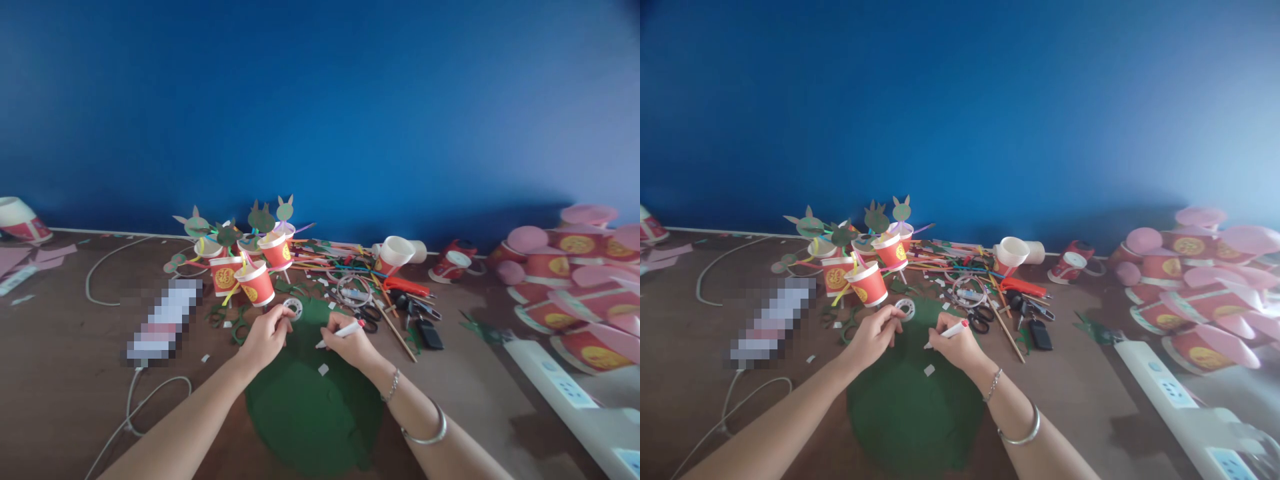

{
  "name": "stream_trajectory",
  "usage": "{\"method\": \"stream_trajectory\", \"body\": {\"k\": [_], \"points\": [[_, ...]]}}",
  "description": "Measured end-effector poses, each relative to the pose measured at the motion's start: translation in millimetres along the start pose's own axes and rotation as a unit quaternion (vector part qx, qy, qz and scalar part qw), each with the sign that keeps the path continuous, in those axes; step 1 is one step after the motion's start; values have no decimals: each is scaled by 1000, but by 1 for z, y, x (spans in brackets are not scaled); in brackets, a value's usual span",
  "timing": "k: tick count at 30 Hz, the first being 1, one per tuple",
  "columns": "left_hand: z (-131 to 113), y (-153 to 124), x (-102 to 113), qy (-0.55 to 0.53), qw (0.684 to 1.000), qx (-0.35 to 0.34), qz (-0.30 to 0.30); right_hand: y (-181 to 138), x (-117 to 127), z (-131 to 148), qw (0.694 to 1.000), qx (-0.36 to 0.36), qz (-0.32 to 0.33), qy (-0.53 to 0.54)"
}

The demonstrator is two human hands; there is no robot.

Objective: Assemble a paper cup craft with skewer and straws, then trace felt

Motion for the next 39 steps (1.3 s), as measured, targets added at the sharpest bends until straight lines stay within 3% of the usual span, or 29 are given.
{"method": "stream_trajectory", "body": {"k": [10, 19, 29, 34, 39], "points": [[0, 0, 0, 0, 1000, -3, -4, -1, 0, 1, 995, -37, 16, 87], [1, 0, -1, 1, 1000, 0, 0, 0, -1, 4, 1000, -18, -5, 19], [2, 1, -1, 2, 1000, 2, 0, 0, 0, 3, 996, -38, 24, 72], [2, 1, -1, 10, 1000, -5, 1, 1, 0, 2, 999, -23, 4, 35], [2, 1, -1, 10, 1000, -3, 3, 1, -2, 0, 997, -31, 27, 58]]}}
Point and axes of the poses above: each hand's wrist, its own y-axis towards the middle knuckle, its own x-axis out of the back of the hand, z = x × y, the point moved 4 cm from there along y, towards the middle knuckle, and after that the axes turned 14 degrees about y, right-handed, at the moved point
